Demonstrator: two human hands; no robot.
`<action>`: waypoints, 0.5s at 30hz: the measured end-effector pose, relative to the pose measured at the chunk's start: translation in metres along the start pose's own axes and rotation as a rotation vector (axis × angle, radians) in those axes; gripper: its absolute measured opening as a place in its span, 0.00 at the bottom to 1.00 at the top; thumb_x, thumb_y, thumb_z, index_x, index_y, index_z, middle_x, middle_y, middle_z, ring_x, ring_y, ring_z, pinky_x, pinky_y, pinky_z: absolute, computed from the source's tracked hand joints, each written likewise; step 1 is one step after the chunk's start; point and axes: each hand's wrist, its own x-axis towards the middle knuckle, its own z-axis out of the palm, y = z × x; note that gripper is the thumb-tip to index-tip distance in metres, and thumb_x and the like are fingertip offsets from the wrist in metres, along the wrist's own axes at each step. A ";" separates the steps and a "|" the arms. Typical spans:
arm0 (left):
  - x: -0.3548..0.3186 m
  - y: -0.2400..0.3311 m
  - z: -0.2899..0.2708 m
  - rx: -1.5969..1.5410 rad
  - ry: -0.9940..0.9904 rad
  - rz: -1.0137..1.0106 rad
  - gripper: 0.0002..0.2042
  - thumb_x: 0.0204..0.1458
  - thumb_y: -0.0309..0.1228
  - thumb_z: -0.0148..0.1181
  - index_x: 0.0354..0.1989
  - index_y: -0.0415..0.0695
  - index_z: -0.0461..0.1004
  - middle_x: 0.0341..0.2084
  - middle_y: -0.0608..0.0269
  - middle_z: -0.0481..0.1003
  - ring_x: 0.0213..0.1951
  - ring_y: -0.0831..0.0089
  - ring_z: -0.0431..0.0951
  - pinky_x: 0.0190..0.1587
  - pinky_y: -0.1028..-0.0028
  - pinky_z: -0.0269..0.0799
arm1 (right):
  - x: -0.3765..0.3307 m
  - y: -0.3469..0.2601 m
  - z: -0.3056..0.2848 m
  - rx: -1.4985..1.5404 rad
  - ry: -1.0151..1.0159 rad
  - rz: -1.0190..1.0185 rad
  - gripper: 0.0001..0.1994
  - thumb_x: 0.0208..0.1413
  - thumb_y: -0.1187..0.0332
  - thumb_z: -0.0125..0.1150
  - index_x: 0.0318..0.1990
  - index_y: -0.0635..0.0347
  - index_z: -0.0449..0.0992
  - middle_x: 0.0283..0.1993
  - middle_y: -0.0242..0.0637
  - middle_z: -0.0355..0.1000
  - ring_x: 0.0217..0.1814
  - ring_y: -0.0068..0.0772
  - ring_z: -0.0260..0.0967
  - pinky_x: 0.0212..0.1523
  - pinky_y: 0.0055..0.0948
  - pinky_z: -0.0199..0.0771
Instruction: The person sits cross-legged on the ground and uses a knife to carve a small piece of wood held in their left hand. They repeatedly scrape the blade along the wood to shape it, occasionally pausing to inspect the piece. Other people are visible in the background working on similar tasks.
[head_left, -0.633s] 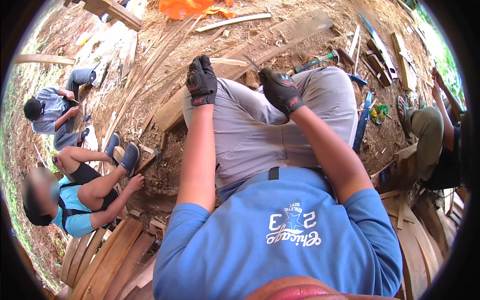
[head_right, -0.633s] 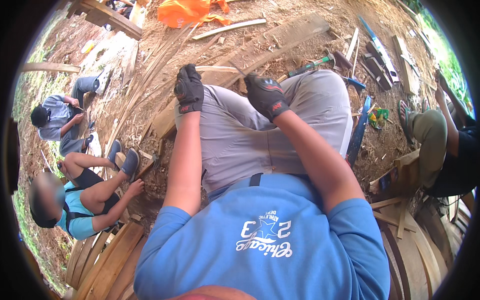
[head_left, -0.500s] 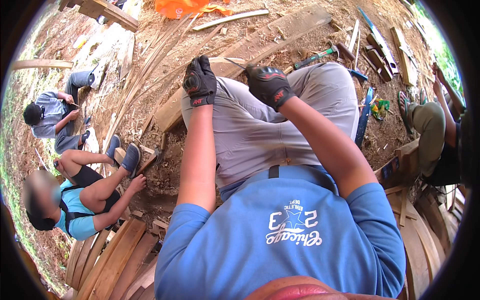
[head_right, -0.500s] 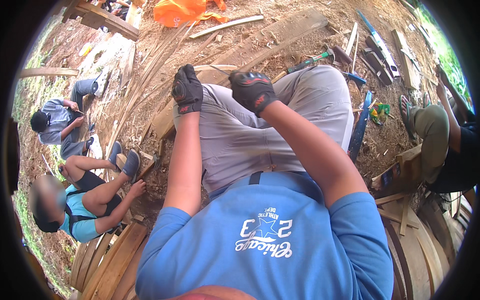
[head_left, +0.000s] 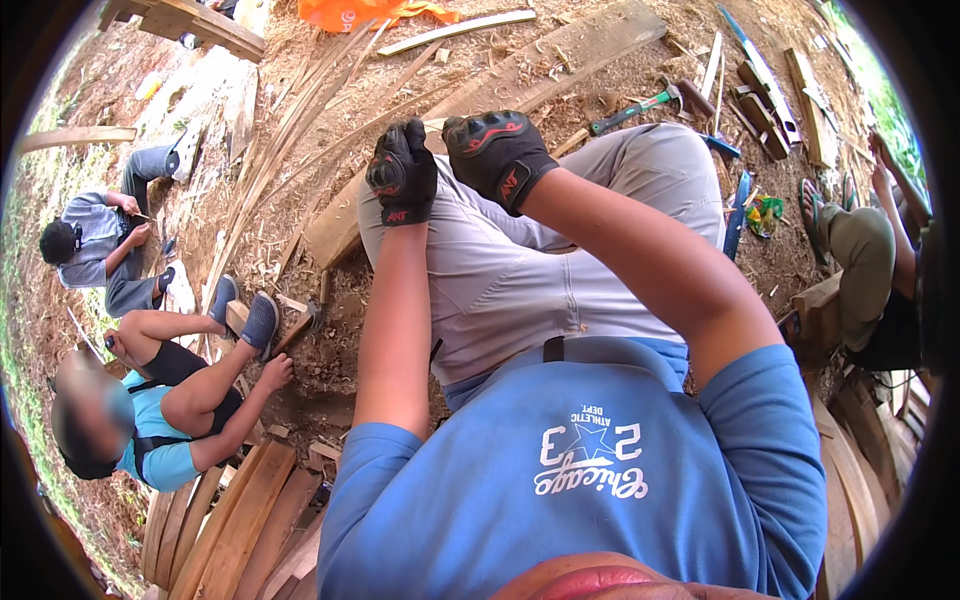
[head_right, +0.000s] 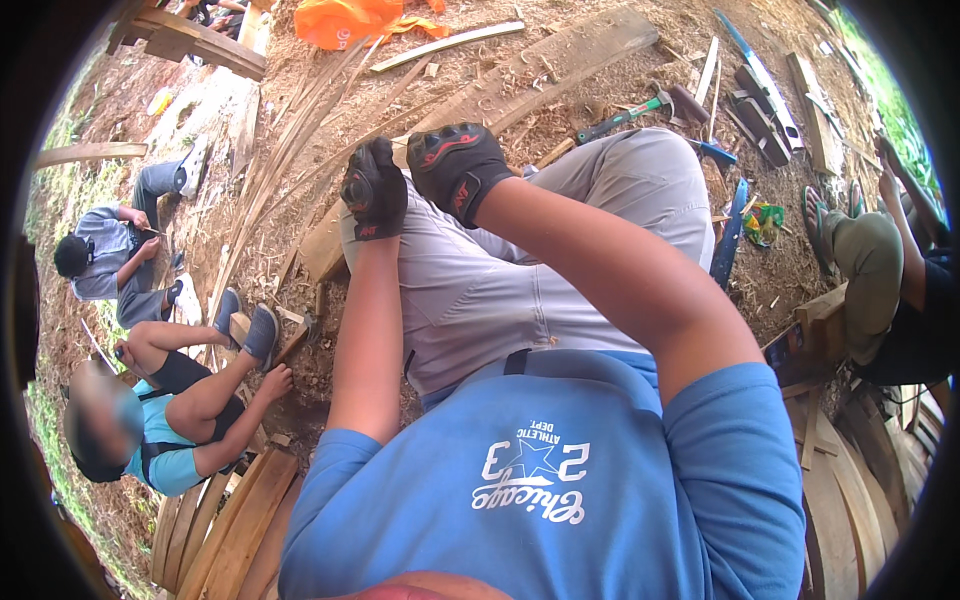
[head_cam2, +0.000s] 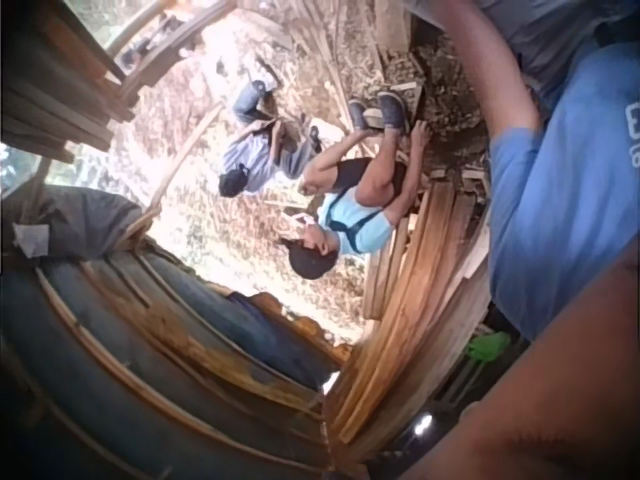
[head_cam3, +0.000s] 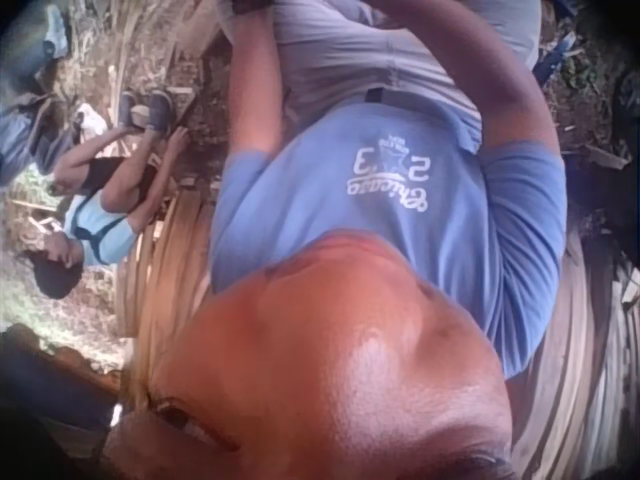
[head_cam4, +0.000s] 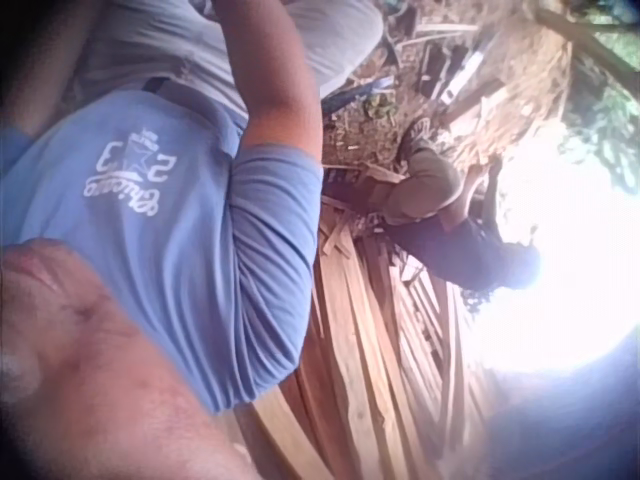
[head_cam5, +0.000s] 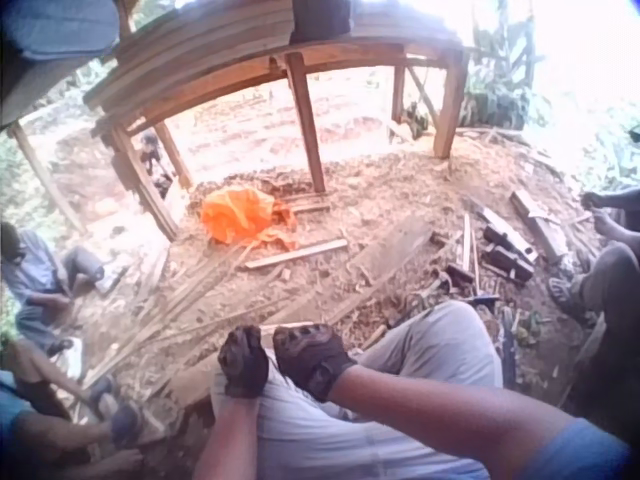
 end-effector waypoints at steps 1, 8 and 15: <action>-0.001 -0.003 0.002 -0.003 -0.001 0.020 0.23 0.68 0.46 0.40 0.38 0.40 0.78 0.37 0.43 0.79 0.43 0.43 0.77 0.47 0.51 0.70 | 0.000 0.000 -0.002 -0.003 -0.044 0.010 0.10 0.58 0.64 0.52 0.36 0.55 0.80 0.34 0.45 0.81 0.37 0.49 0.80 0.38 0.45 0.80; -0.010 -0.003 0.013 -0.039 0.198 0.223 0.16 0.66 0.41 0.50 0.34 0.43 0.78 0.31 0.48 0.79 0.37 0.46 0.79 0.40 0.53 0.74 | -0.006 0.047 0.018 -0.047 -0.256 0.072 0.13 0.59 0.64 0.51 0.40 0.58 0.81 0.39 0.48 0.81 0.42 0.49 0.81 0.43 0.44 0.79; -0.005 -0.004 0.008 -0.040 0.115 0.148 0.18 0.67 0.42 0.48 0.35 0.43 0.79 0.33 0.48 0.80 0.38 0.47 0.79 0.42 0.53 0.74 | 0.000 0.011 -0.016 0.081 -0.159 0.117 0.14 0.58 0.63 0.49 0.40 0.56 0.81 0.40 0.48 0.81 0.43 0.50 0.81 0.46 0.45 0.79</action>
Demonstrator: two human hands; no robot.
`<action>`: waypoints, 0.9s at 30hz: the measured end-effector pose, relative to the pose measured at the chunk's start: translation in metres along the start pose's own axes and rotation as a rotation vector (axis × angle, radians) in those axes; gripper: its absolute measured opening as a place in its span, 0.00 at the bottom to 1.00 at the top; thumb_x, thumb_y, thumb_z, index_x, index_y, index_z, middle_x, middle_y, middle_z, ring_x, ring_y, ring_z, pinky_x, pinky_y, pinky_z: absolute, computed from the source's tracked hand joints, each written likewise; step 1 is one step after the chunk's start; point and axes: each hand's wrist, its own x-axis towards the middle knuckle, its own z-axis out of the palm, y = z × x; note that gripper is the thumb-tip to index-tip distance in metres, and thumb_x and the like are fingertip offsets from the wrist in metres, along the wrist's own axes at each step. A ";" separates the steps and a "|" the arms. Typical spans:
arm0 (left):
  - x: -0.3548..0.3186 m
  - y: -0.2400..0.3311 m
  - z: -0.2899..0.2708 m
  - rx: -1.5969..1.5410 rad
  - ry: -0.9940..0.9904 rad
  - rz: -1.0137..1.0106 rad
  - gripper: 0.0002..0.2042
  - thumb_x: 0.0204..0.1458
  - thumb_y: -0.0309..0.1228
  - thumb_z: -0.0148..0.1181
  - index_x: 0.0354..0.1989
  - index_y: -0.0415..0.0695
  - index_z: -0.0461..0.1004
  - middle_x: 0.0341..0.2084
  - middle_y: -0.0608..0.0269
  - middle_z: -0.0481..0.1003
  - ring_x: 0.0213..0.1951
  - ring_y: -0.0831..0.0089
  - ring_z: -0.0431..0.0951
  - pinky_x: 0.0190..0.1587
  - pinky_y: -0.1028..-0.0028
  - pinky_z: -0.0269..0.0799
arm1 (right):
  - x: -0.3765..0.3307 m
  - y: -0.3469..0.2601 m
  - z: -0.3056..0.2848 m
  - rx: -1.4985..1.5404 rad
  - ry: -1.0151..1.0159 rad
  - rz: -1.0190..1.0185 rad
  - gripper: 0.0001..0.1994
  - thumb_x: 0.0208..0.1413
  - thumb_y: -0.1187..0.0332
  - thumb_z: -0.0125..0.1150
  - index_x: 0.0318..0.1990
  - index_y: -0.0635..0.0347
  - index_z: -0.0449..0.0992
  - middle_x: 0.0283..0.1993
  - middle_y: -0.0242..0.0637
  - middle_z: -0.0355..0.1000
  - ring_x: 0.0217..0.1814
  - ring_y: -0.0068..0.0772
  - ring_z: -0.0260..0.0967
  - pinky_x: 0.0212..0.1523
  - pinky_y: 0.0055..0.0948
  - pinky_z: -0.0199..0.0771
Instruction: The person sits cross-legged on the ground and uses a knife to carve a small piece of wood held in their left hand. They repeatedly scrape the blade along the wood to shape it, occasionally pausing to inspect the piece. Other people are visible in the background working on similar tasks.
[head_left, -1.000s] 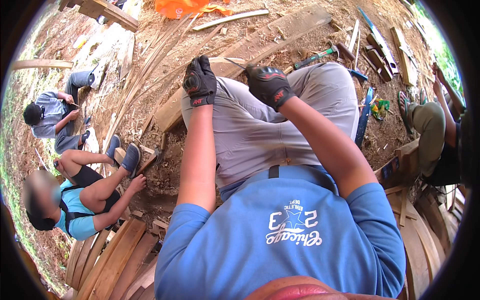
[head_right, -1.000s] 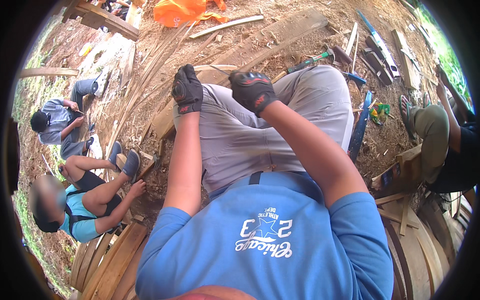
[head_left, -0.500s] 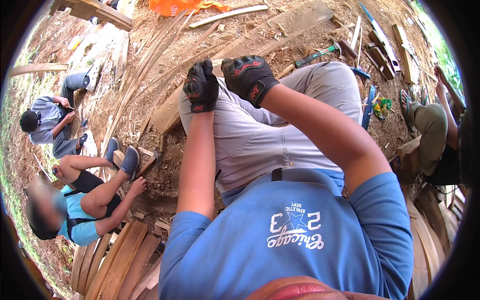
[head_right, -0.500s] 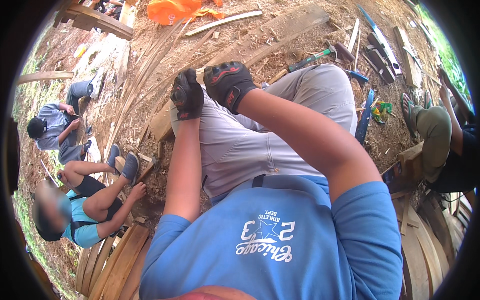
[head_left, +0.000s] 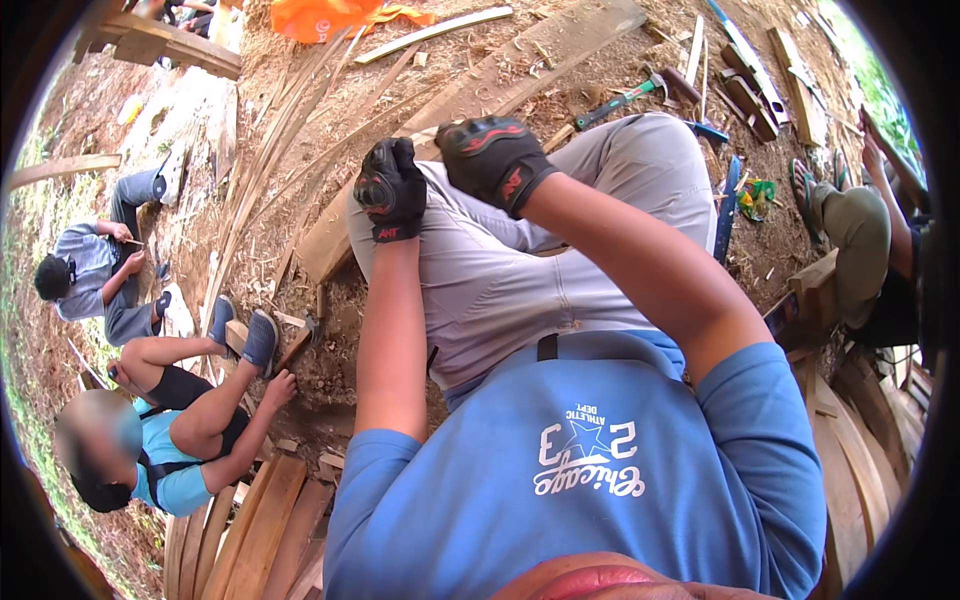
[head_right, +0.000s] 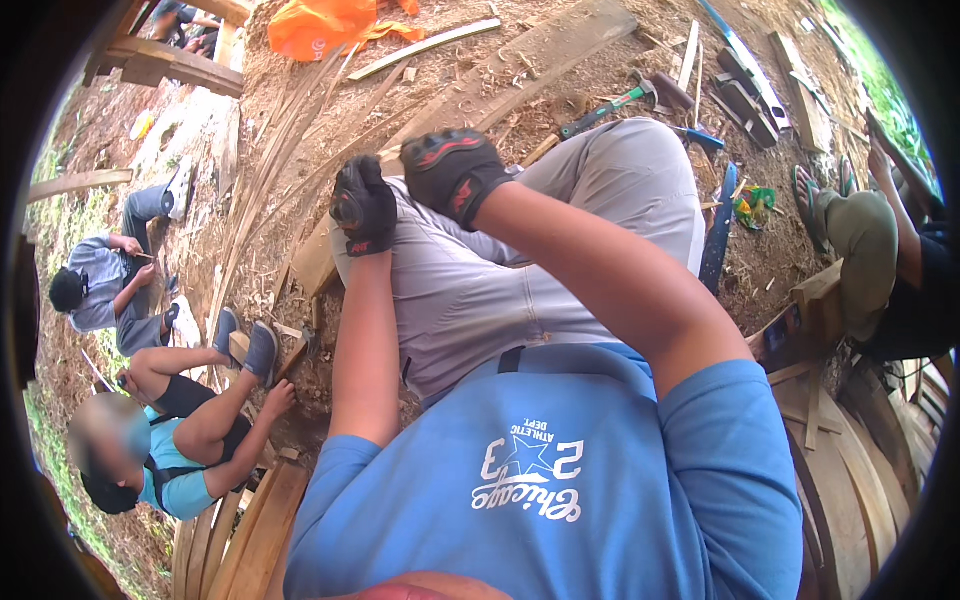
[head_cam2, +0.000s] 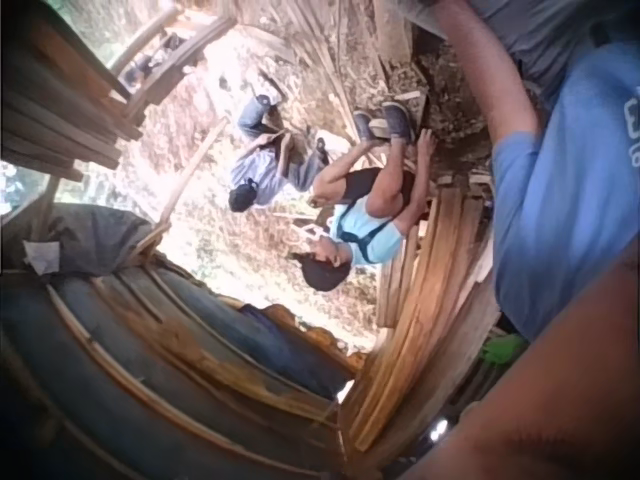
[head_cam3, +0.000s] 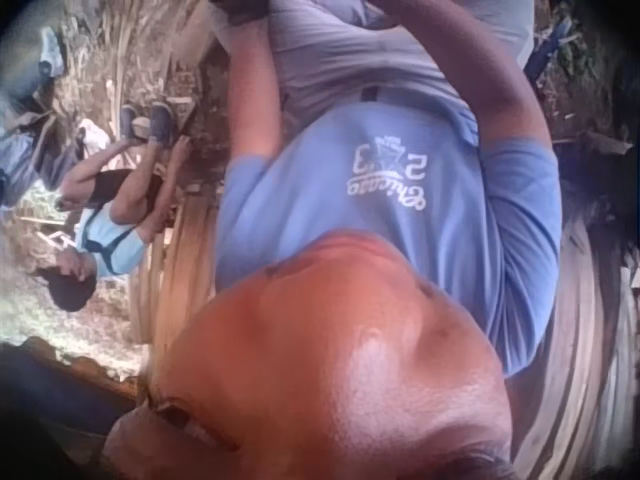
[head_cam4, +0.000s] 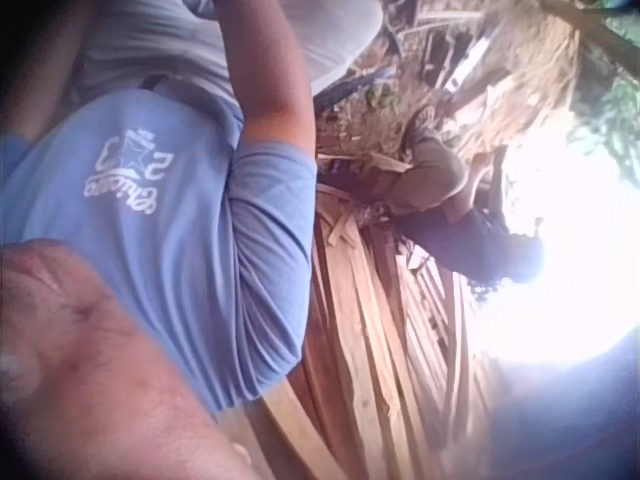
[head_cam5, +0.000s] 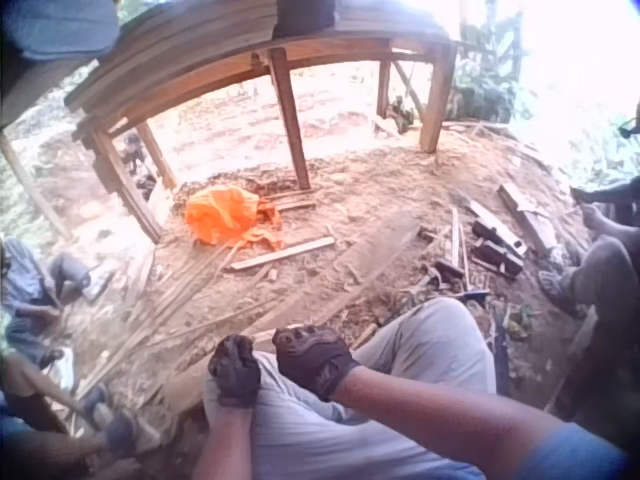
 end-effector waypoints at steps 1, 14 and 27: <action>0.002 0.003 -0.003 0.008 -0.046 -0.040 0.19 0.67 0.43 0.46 0.36 0.43 0.79 0.34 0.48 0.80 0.39 0.47 0.79 0.43 0.53 0.73 | 0.001 -0.005 0.002 -0.003 0.003 0.002 0.14 0.58 0.63 0.49 0.40 0.56 0.81 0.40 0.48 0.81 0.43 0.49 0.81 0.46 0.45 0.79; -0.006 -0.010 0.003 -0.005 -0.027 0.049 0.16 0.65 0.42 0.50 0.34 0.45 0.78 0.31 0.49 0.79 0.36 0.46 0.79 0.40 0.52 0.73 | 0.000 -0.002 0.006 0.060 -0.050 -0.029 0.12 0.58 0.65 0.50 0.39 0.56 0.81 0.40 0.48 0.81 0.44 0.50 0.80 0.45 0.46 0.79; -0.007 -0.003 -0.002 0.066 0.035 -0.068 0.19 0.67 0.44 0.47 0.39 0.42 0.79 0.35 0.44 0.80 0.37 0.43 0.80 0.40 0.52 0.76 | 0.038 0.014 0.036 -0.245 -0.114 -0.125 0.11 0.56 0.65 0.56 0.41 0.55 0.83 0.43 0.44 0.82 0.47 0.45 0.81 0.43 0.40 0.80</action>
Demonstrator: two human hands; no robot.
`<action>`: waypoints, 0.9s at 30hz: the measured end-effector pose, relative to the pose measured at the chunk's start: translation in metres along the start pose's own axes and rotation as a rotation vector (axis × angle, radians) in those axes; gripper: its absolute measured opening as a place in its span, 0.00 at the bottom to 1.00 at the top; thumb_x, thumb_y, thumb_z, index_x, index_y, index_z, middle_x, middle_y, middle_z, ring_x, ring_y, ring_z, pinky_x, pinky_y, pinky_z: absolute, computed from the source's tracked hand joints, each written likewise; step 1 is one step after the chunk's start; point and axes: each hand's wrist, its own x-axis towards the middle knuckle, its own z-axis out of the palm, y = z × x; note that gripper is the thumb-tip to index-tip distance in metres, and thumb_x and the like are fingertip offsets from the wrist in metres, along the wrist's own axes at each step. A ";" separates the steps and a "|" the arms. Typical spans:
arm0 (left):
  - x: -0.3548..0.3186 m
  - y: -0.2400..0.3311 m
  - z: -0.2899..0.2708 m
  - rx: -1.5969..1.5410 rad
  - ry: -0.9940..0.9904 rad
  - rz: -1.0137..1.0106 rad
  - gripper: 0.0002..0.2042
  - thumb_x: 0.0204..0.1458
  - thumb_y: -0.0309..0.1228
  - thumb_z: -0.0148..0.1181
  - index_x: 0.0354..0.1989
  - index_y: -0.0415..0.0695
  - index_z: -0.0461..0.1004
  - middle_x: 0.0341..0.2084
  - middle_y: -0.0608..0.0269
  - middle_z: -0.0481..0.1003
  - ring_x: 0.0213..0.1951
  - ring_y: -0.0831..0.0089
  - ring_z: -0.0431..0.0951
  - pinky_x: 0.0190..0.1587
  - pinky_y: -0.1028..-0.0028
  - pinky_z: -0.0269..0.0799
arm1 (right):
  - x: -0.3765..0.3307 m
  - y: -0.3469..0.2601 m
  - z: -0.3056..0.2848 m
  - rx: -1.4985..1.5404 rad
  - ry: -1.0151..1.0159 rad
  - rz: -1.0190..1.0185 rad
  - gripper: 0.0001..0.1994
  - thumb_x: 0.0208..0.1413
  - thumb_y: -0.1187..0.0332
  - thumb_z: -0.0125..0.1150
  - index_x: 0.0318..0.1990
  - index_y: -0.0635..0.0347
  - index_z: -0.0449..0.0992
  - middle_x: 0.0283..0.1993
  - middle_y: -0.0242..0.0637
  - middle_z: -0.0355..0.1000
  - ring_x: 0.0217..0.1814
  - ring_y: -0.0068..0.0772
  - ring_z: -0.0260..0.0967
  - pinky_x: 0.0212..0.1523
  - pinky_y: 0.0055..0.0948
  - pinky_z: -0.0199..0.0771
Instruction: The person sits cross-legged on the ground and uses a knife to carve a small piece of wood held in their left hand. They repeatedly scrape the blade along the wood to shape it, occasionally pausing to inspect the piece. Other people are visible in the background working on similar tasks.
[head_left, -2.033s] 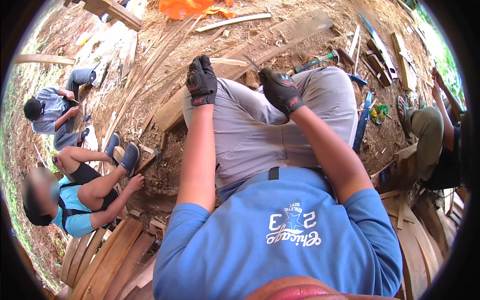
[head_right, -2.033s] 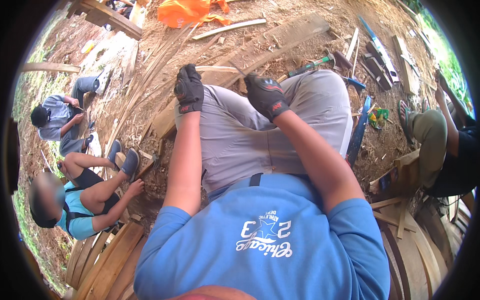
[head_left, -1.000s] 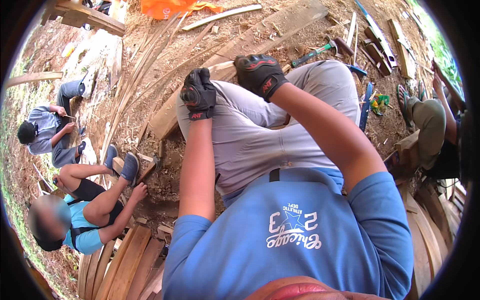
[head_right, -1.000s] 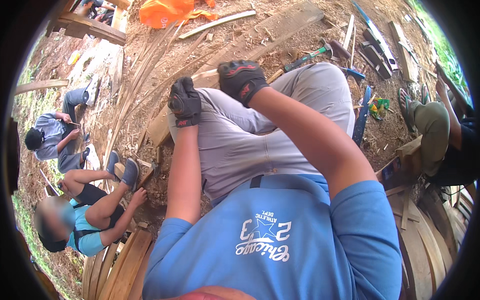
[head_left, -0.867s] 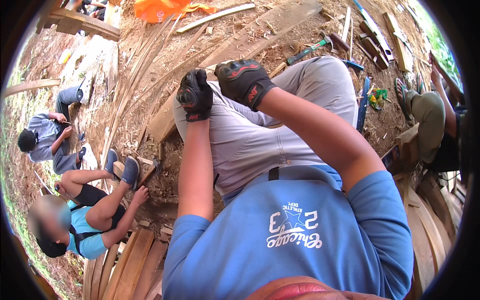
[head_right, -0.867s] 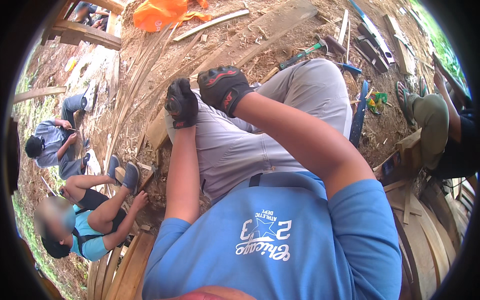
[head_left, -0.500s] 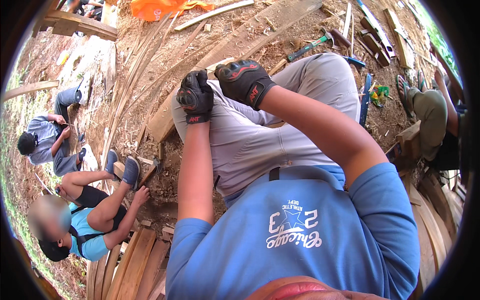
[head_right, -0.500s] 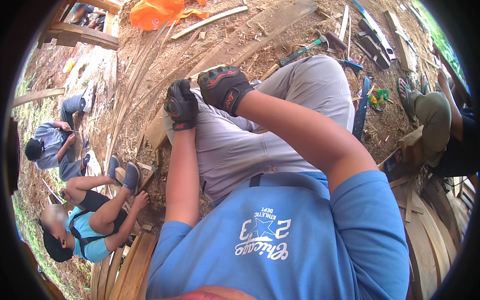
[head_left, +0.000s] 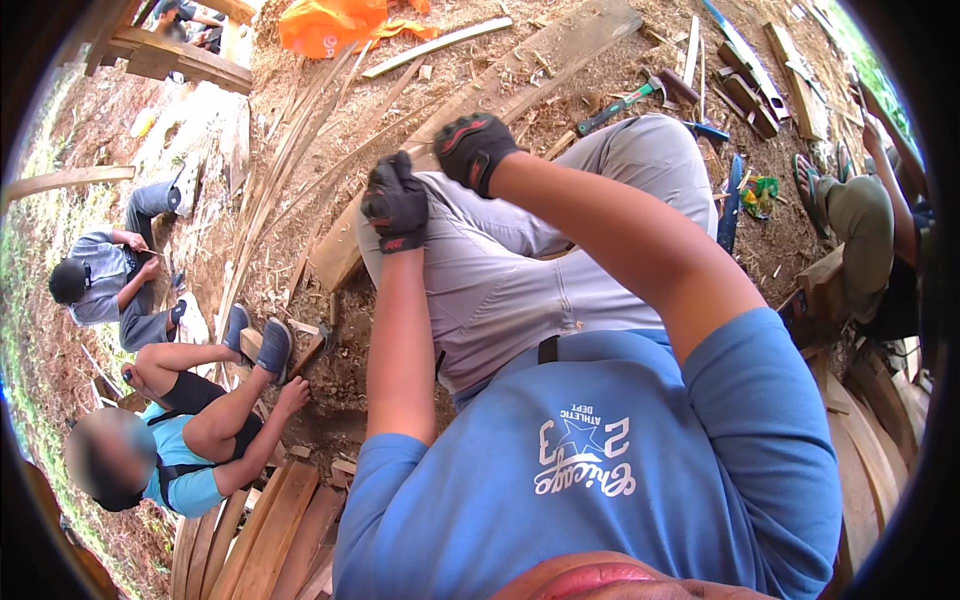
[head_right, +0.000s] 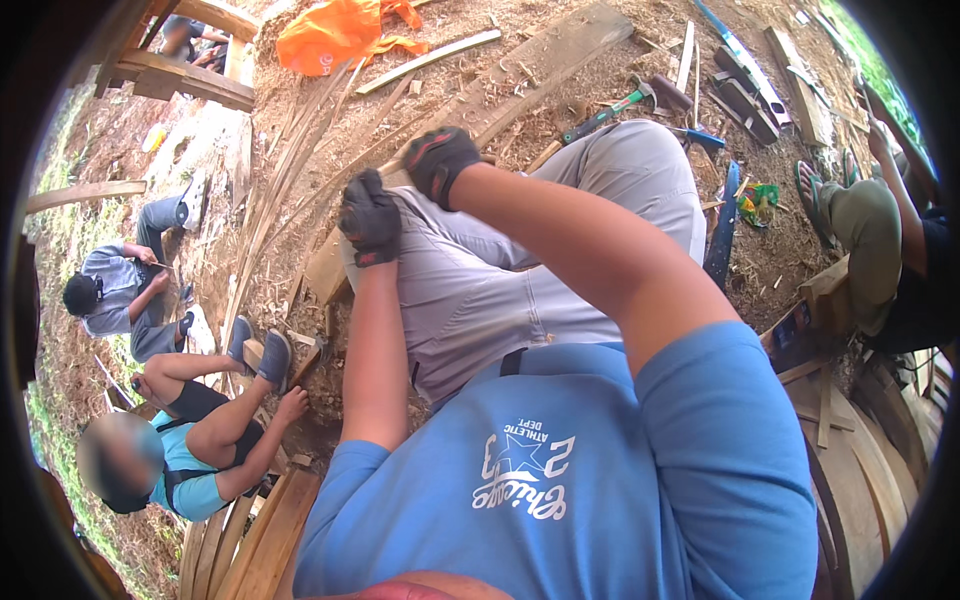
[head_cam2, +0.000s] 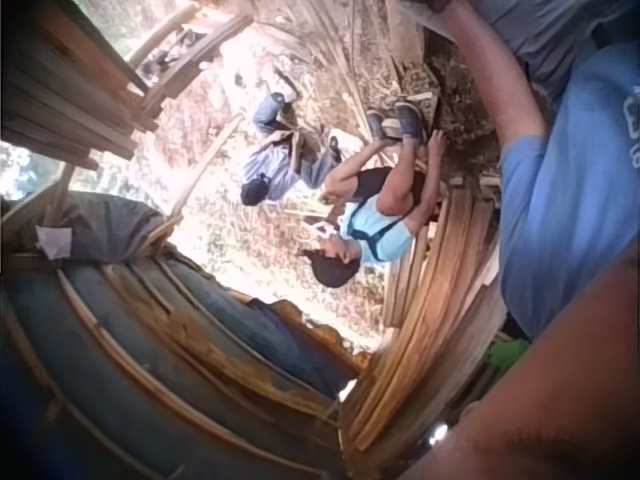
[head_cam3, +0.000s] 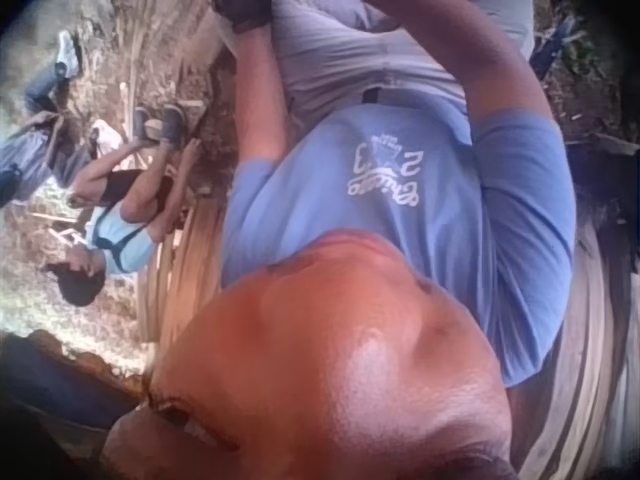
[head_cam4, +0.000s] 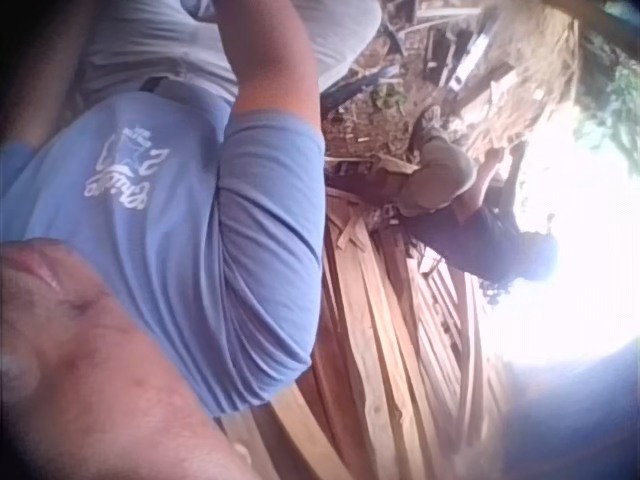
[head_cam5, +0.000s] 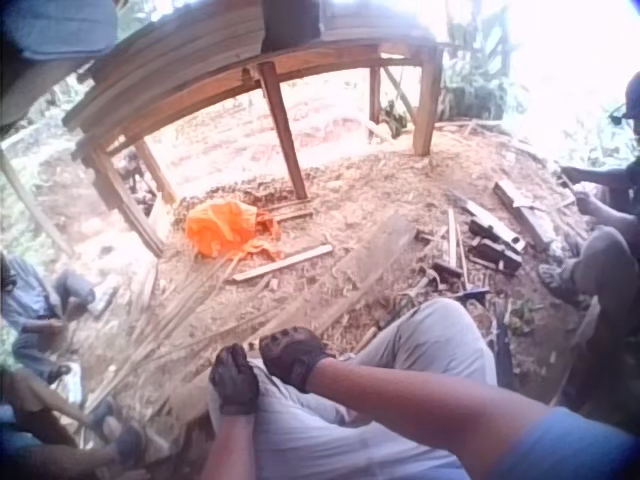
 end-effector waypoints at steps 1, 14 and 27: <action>0.000 0.003 0.007 0.025 0.100 0.144 0.19 0.67 0.45 0.48 0.37 0.43 0.79 0.32 0.45 0.80 0.36 0.44 0.80 0.38 0.51 0.75 | 0.012 0.025 0.027 -0.124 -0.160 0.081 0.11 0.55 0.65 0.58 0.41 0.52 0.85 0.44 0.42 0.83 0.47 0.42 0.82 0.41 0.41 0.80; -0.001 0.004 -0.001 0.000 0.020 0.117 0.17 0.65 0.42 0.51 0.30 0.42 0.76 0.27 0.45 0.77 0.30 0.43 0.78 0.34 0.50 0.72 | -0.054 0.008 -0.009 0.368 0.051 0.232 0.15 0.58 0.66 0.48 0.48 0.58 0.77 0.43 0.50 0.80 0.46 0.51 0.79 0.47 0.47 0.78; -0.021 0.008 -0.008 0.125 -0.134 0.553 0.12 0.62 0.43 0.56 0.38 0.48 0.75 0.31 0.56 0.77 0.33 0.53 0.78 0.37 0.55 0.74 | -0.047 0.028 0.030 0.222 0.112 0.032 0.11 0.56 0.66 0.51 0.38 0.55 0.80 0.36 0.47 0.81 0.40 0.49 0.81 0.42 0.45 0.79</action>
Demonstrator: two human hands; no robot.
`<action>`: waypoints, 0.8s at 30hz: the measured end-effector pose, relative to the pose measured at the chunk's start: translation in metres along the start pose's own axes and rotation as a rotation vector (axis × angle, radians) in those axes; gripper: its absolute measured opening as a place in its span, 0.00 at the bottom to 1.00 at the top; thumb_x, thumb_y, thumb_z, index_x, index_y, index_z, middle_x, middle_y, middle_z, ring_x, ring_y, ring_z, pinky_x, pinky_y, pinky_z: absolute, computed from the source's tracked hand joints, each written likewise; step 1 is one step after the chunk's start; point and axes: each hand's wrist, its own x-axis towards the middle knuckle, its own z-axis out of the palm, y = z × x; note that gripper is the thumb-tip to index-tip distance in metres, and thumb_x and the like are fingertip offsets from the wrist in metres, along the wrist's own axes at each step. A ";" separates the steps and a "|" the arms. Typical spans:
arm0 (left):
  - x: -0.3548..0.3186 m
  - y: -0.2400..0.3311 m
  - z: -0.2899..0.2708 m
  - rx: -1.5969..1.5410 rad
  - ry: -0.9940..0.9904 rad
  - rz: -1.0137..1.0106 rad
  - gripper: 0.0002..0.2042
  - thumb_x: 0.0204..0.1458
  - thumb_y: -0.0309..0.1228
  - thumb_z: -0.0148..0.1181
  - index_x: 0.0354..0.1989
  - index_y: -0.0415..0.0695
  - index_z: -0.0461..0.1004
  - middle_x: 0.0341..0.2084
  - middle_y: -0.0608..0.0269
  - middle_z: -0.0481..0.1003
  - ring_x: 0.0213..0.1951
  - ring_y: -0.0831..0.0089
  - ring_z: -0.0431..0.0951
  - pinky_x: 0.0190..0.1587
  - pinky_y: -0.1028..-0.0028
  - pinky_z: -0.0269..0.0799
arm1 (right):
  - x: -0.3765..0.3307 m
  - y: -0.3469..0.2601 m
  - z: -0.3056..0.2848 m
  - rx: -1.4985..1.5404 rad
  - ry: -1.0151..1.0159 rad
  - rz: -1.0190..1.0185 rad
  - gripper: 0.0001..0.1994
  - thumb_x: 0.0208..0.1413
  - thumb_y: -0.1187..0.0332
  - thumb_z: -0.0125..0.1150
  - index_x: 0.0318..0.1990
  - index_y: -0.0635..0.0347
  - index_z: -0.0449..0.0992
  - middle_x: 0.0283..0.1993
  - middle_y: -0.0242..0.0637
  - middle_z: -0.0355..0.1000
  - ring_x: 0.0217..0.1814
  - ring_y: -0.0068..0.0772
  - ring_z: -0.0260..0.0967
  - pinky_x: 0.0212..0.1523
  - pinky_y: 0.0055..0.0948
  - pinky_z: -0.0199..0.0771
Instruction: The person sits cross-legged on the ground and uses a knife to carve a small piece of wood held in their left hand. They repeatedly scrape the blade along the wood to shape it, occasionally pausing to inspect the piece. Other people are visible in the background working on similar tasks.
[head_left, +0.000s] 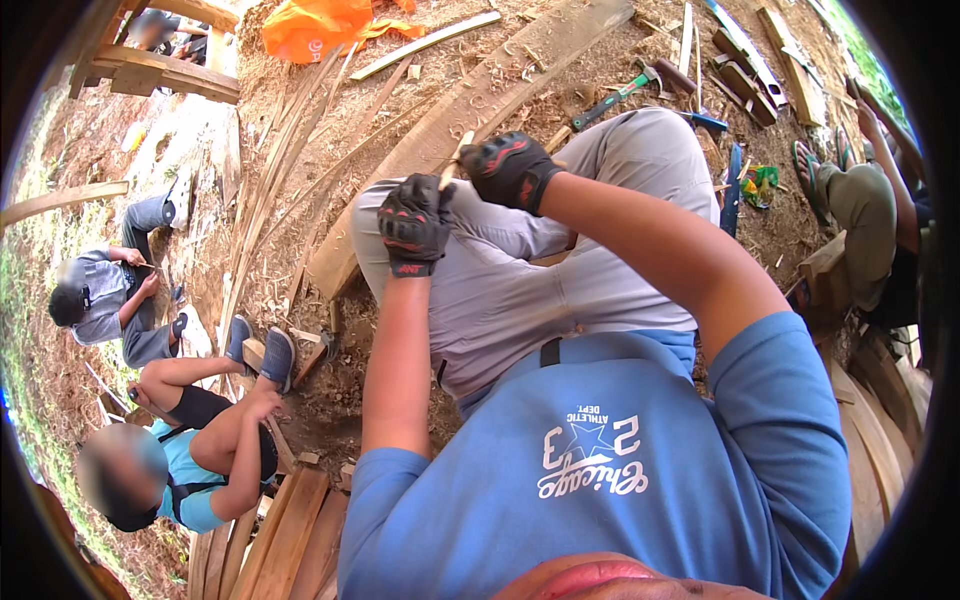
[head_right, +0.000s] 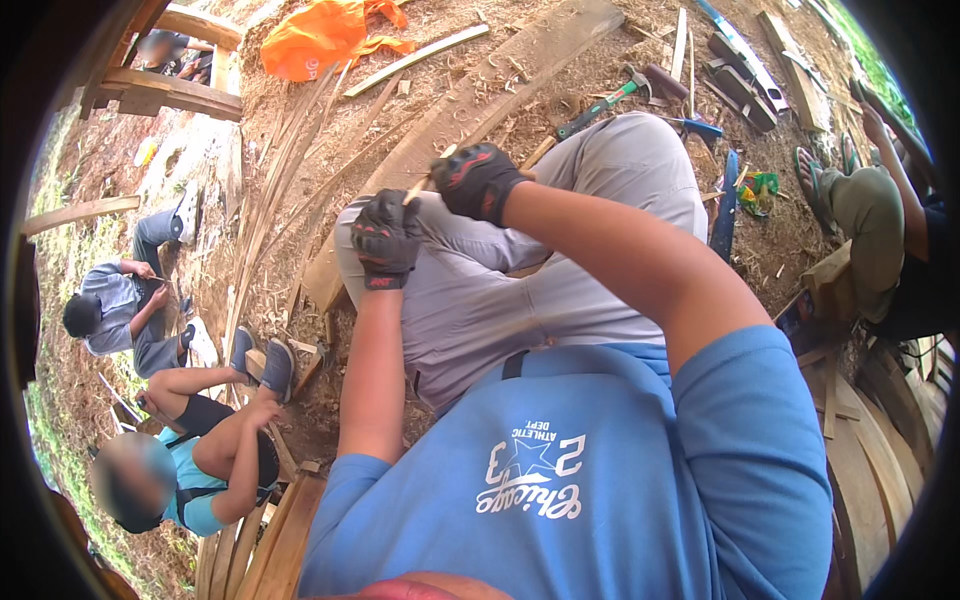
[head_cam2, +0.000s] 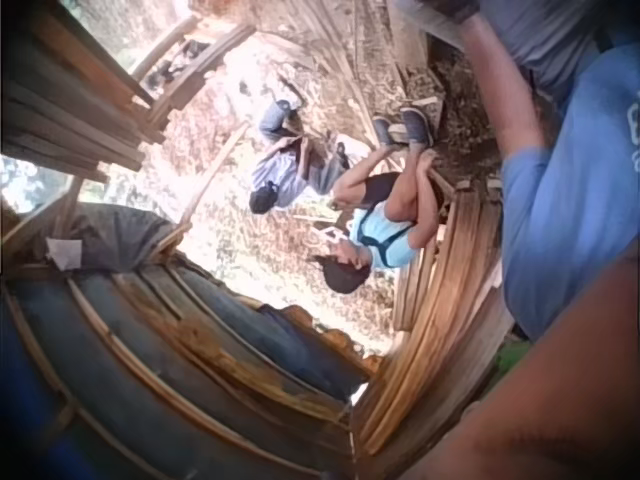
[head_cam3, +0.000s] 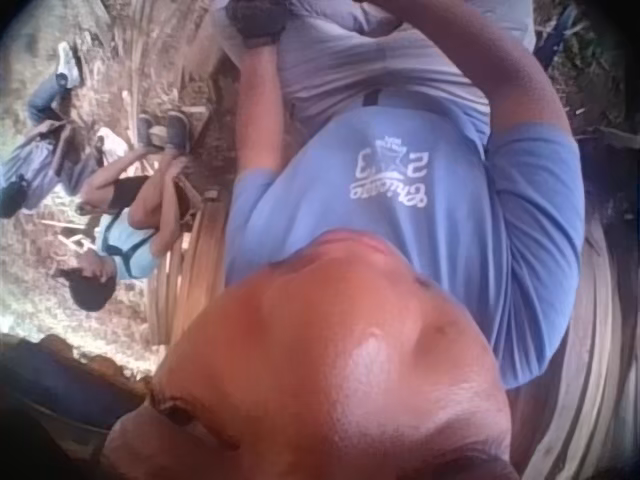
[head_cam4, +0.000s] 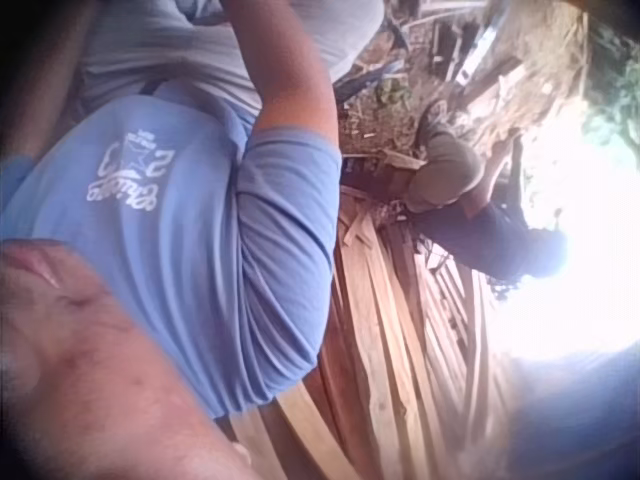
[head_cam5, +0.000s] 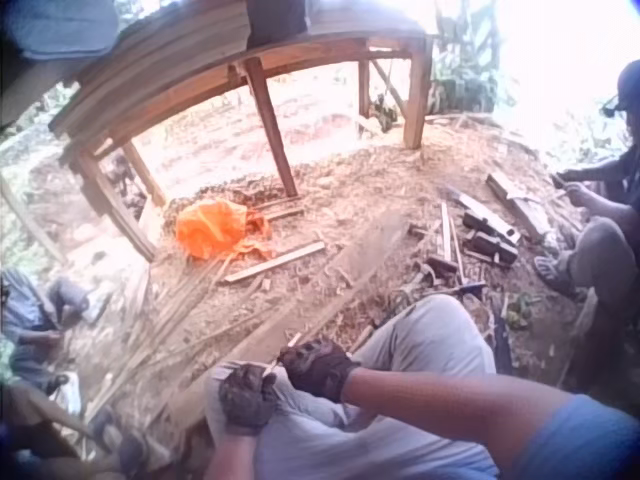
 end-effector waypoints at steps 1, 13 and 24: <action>0.001 0.004 -0.001 0.058 0.040 0.105 0.13 0.61 0.45 0.58 0.39 0.48 0.75 0.33 0.59 0.76 0.33 0.55 0.77 0.36 0.58 0.74 | -0.002 0.009 0.000 -0.045 -0.105 0.012 0.11 0.56 0.67 0.51 0.38 0.55 0.81 0.38 0.47 0.81 0.41 0.48 0.81 0.44 0.45 0.79; 0.004 0.010 -0.005 0.026 -0.011 0.116 0.16 0.59 0.49 0.62 0.32 0.48 0.76 0.28 0.59 0.78 0.28 0.59 0.78 0.31 0.60 0.73 | -0.033 -0.016 -0.015 0.128 0.038 0.034 0.09 0.58 0.66 0.52 0.40 0.53 0.78 0.29 0.46 0.78 0.30 0.49 0.79 0.31 0.46 0.78; -0.005 0.004 0.007 0.017 0.155 0.156 0.15 0.56 0.48 0.66 0.32 0.49 0.75 0.25 0.62 0.75 0.25 0.63 0.77 0.27 0.63 0.73 | -0.022 -0.012 -0.012 0.078 -0.030 -0.050 0.08 0.57 0.66 0.52 0.40 0.52 0.77 0.28 0.44 0.78 0.30 0.49 0.79 0.30 0.45 0.78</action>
